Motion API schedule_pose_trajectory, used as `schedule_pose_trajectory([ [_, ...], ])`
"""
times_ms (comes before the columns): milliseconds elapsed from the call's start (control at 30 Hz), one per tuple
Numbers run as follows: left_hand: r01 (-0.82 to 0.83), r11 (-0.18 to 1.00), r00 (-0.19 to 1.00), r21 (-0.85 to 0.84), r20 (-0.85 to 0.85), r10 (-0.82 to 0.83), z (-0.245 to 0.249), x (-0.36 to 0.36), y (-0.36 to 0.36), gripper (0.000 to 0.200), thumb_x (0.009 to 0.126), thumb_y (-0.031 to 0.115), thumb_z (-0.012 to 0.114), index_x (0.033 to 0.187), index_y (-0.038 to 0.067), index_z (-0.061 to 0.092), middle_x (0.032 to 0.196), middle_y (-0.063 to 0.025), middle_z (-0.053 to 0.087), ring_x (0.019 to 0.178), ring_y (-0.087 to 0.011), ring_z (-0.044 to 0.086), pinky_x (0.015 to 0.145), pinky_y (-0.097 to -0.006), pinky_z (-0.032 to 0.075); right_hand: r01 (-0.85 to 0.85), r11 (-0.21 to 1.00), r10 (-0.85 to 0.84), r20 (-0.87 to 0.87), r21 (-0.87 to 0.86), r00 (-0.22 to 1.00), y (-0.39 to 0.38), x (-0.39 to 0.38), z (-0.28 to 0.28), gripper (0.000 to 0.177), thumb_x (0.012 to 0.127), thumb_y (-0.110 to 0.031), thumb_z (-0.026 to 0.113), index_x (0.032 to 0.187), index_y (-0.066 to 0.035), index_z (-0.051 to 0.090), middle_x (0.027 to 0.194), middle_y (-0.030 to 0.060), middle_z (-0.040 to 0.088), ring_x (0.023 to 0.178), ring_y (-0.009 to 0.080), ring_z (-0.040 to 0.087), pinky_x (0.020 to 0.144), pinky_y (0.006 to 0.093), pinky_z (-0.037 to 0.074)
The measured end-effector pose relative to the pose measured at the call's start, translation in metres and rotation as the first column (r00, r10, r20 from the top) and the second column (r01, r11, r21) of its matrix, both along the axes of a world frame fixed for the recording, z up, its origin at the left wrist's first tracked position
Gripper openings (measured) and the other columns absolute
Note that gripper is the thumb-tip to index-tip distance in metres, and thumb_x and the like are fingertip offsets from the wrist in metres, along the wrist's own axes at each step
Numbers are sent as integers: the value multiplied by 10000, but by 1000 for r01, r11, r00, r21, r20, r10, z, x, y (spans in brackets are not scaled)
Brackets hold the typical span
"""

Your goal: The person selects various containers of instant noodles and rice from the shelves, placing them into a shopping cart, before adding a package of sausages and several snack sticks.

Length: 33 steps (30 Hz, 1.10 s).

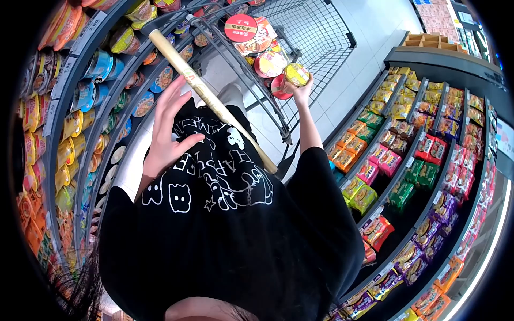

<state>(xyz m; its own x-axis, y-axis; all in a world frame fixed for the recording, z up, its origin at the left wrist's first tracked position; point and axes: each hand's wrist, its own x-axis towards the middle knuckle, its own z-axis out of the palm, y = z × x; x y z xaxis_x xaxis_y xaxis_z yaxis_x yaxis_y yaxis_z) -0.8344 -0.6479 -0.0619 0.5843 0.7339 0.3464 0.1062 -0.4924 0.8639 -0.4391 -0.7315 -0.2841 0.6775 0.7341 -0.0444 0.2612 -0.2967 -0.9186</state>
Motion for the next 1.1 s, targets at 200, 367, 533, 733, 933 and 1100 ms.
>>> schedule_pose_trajectory([
  [200, 43, 999, 995, -25, -90, -45, 3, 2, 4, 572, 673, 184, 697, 1184, 58, 473, 1287, -124, 383, 1165, -303, 409, 943, -382, 368, 50, 926, 126, 432, -374, 893, -9, -10, 22, 972, 514, -273, 798, 1262, 22, 251, 1228, 214, 368, 1123, 334, 406, 949, 389, 357],
  [367, 98, 993, 977, 72, -199, -82, -10, 3, 12, 387, 734, 155, 632, 1096, 50, 545, 1118, -106, 539, 1086, -270, 485, 913, -370, 387, 41, 778, 398, 542, -627, 740, -19, -25, 29, 1044, 522, -258, 790, 1321, -11, 165, 1171, 202, 391, 1051, 359, 442, 871, 426, 409],
  [533, -374, 908, 911, 188, -108, 398, -44, -30, 52, 288, 744, 78, 612, 1028, 46, 576, 1072, -114, 557, 1046, -271, 506, 892, -352, 393, 45, 736, 477, 564, -676, 674, -34, -4, -8, 1146, 435, -259, 849, 1313, -66, 139, 1111, 243, 402, 1013, 401, 450, 831, 431, 424],
  [733, -690, 527, 522, 496, -163, 837, -81, -109, 114, 388, 734, 114, 621, 1097, 22, 520, 1169, -157, 474, 1093, -308, 452, 919, -377, 367, 74, 692, 391, 459, -718, 798, -26, -17, 7, 1156, 470, -224, 834, 1334, -76, 80, 1224, 239, 283, 1148, 407, 325, 926, 466, 346],
  [933, -681, 469, 327, 563, -340, 882, -96, -130, 154, 517, 721, 266, 649, 1126, -5, 477, 1147, -224, 448, 1022, -360, 439, 899, -419, 355, 71, 705, 386, 465, -706, 797, -28, -11, -3, 1181, 476, -222, 832, 1345, -82, 44, 1236, 243, 252, 1166, 401, 298, 955, 455, 317],
  [1100, -651, 501, 149, 570, -551, 821, -91, -132, 189, 764, 714, 596, 532, 1263, 79, 409, 1244, -240, 415, 1175, -373, 369, 978, -455, 261, 53, 708, 379, 442, -704, 813, -29, -10, -3, 1185, 477, -237, 832, 1347, -97, 40, 1252, 245, 240, 1182, 406, 279, 959, 468, 308],
])
